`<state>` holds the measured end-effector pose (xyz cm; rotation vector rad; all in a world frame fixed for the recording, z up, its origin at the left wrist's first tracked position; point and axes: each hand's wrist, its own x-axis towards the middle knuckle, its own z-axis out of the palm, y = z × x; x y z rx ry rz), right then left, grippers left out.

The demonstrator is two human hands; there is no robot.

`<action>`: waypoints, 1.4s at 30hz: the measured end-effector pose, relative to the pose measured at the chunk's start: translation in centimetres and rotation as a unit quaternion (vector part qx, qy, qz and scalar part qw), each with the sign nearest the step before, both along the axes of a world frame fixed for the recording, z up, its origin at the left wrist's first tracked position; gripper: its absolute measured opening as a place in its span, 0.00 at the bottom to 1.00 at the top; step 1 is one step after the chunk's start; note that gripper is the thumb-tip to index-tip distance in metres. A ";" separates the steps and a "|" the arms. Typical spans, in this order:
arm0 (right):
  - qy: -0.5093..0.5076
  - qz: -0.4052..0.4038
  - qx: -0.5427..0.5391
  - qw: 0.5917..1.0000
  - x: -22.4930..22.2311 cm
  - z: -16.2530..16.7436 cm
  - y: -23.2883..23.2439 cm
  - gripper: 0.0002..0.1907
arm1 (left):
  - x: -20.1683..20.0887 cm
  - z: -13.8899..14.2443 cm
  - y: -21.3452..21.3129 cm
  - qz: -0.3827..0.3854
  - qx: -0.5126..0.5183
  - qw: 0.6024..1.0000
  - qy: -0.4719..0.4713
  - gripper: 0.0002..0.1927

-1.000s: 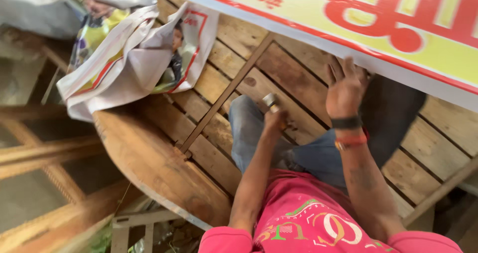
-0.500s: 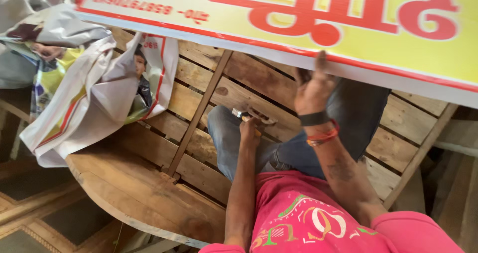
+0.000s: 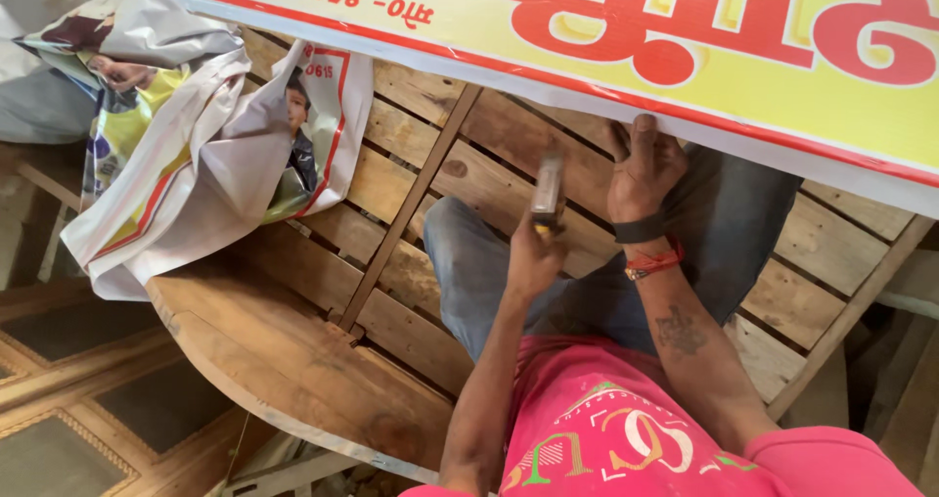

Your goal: The person sits on a wooden floor and uses a handheld stapler to attach a large printed poster to a wooden slatted surface. They repeatedly staple along the edges of the poster, adjusting its position as needed.

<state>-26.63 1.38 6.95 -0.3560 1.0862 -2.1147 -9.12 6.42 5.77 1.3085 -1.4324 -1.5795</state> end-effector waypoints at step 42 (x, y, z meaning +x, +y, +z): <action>0.058 -0.004 0.046 0.997 -0.4 -6.7 -1.2 0.17 | -7.7 1.8 -5.4 0.111 -0.352 0.908 -0.200 0.13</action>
